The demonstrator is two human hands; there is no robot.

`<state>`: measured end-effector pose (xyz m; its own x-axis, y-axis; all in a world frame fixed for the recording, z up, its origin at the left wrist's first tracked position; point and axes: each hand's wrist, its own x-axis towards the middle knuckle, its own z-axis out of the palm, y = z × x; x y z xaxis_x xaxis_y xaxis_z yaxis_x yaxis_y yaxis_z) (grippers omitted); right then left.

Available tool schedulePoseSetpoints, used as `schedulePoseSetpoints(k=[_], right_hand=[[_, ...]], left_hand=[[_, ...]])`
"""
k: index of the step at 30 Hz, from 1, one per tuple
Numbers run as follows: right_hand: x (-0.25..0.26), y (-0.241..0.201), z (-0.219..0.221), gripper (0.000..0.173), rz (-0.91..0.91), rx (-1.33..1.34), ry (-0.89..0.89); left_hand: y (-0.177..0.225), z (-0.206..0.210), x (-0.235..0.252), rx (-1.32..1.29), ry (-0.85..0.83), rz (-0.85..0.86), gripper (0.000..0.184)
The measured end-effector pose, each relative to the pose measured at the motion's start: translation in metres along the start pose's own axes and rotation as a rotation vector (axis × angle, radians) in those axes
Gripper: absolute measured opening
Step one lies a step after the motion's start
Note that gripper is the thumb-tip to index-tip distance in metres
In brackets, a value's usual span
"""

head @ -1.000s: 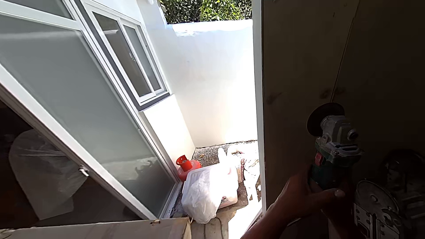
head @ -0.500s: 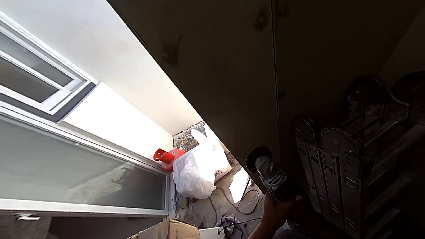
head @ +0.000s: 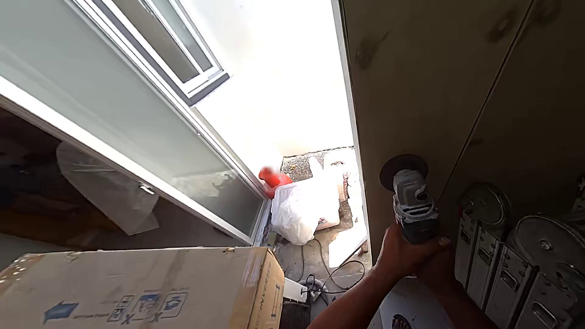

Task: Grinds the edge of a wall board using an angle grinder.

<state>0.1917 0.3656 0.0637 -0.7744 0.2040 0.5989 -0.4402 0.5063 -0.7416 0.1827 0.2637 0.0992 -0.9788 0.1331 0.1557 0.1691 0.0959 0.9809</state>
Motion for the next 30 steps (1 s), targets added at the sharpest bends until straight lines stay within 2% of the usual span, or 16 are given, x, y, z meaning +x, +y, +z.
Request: schedulePoseSetpoints(k=[7,10,20,25,30], right_hand=[[0.026,-0.002,0.002,0.065,-0.137,-0.169,0.033],[0.03,-0.005,0.004,0.063,-0.157,-0.194,0.049],[0.027,-0.001,0.012,0.067,-0.165,-0.237,0.083],[0.028,-0.005,0.013,0.058,-0.201,-0.26,0.069],[0.01,0.001,0.016,0.068,-0.154,-0.211,0.084]], left_hand=[[0.002,-0.005,0.022,-0.138,-0.033,0.103,0.061],[-0.003,-0.008,0.025,-0.159,-0.051,0.11,0.055],[-0.006,-0.015,0.032,-0.196,-0.11,0.163,0.055],[-0.014,-0.018,0.029,-0.206,-0.088,0.13,0.051],[-0.023,-0.019,0.021,-0.211,-0.135,0.157,0.056]])
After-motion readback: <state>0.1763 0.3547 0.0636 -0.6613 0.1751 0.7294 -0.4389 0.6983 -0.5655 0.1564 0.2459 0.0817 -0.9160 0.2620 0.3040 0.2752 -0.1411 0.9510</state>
